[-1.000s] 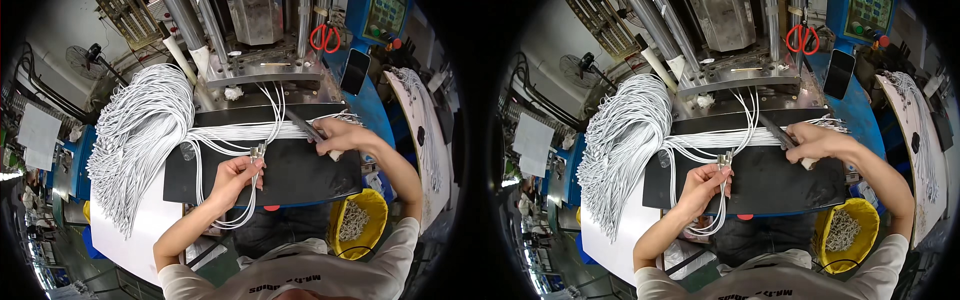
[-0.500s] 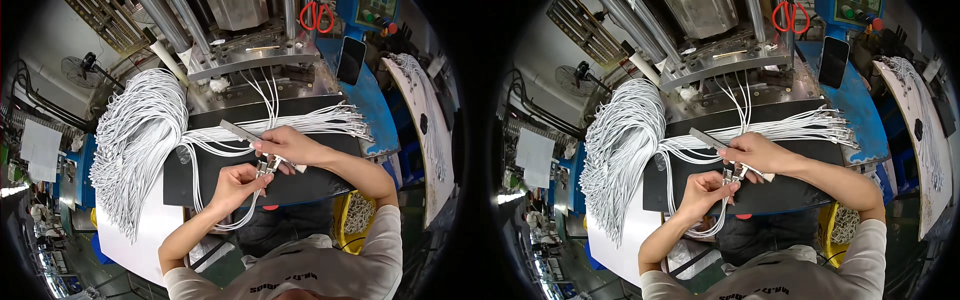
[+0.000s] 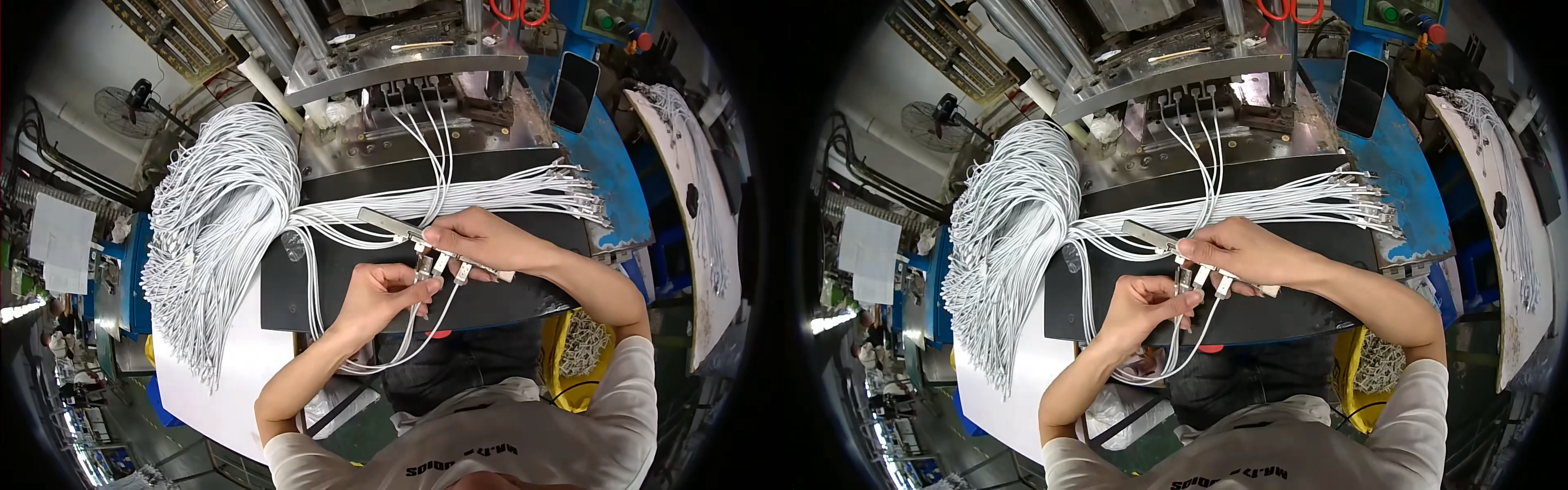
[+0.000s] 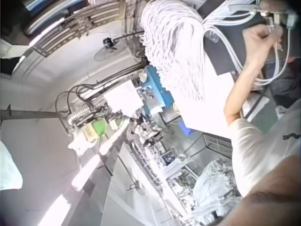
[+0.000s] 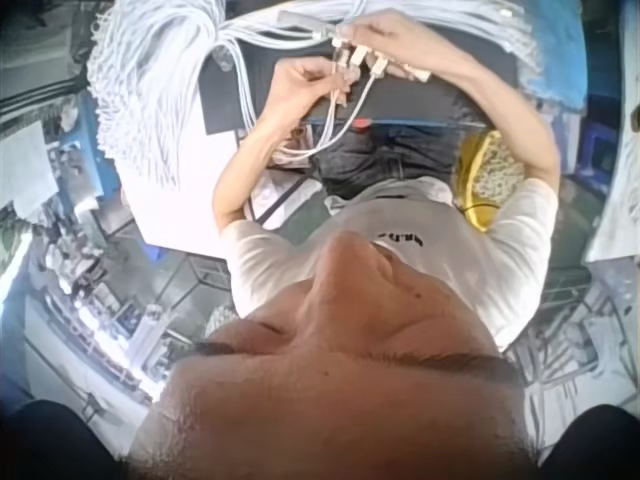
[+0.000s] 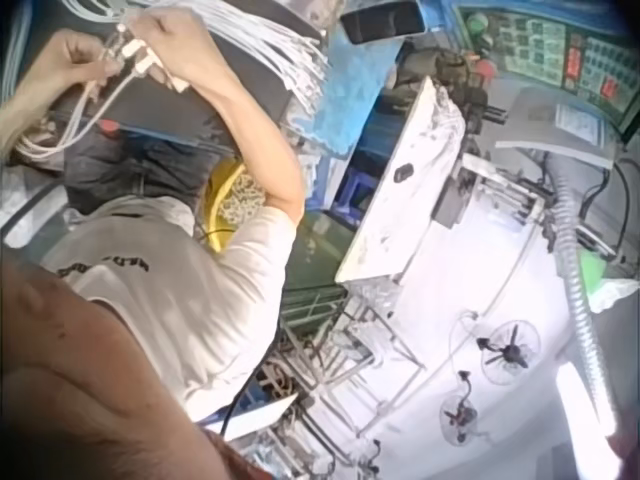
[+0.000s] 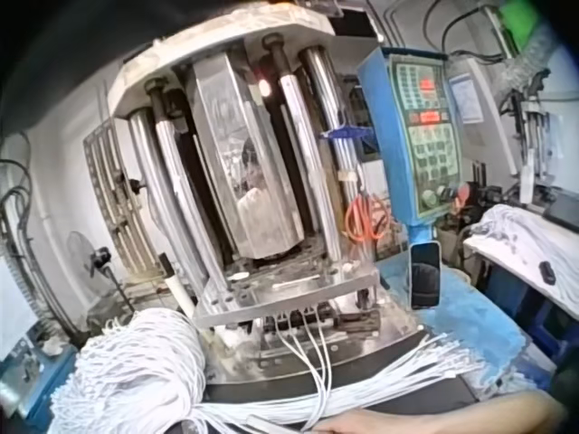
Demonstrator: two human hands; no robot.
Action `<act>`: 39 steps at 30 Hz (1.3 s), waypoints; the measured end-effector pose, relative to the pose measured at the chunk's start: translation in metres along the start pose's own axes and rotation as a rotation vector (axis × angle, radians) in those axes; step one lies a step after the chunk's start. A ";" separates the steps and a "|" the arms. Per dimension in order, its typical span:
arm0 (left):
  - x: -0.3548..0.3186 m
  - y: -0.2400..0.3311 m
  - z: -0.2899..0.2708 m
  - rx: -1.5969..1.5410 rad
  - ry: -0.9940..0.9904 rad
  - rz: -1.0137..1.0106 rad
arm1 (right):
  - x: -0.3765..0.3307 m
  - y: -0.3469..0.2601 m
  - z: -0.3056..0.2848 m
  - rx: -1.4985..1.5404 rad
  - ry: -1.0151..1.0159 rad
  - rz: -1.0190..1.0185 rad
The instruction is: The person inserts cable ends into a metal fixture, loads them into a molding machine to press them, and gathers and arranges bundles of cables on the workstation.
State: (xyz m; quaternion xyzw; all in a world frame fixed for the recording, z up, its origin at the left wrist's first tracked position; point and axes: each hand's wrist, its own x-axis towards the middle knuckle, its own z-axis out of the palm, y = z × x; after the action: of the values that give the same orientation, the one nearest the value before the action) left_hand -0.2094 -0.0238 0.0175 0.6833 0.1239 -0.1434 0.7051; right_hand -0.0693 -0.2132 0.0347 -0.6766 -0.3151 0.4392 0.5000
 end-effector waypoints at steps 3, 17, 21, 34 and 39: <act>0.001 -0.005 0.000 -0.080 0.049 0.064 | -0.004 -0.001 0.002 0.138 -0.019 -0.021; 0.000 -0.013 -0.003 -0.225 0.057 0.106 | -0.010 -0.008 0.003 -0.126 0.018 0.039; -0.002 -0.007 -0.004 -0.197 0.032 0.083 | -0.009 -0.005 -0.002 -0.080 0.069 0.098; -0.014 0.008 -0.014 0.025 -0.010 0.147 | -0.056 -0.018 -0.071 -0.696 0.025 -0.185; 0.074 0.067 -0.018 -0.112 0.189 0.248 | -0.033 -0.020 -0.099 -1.029 0.492 -0.058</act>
State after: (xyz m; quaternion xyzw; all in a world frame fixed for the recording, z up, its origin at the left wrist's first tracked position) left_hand -0.1158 -0.0070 0.0517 0.6634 0.1120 0.0166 0.7396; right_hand 0.0074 -0.2760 0.0740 -0.9064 -0.3812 0.0448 0.1766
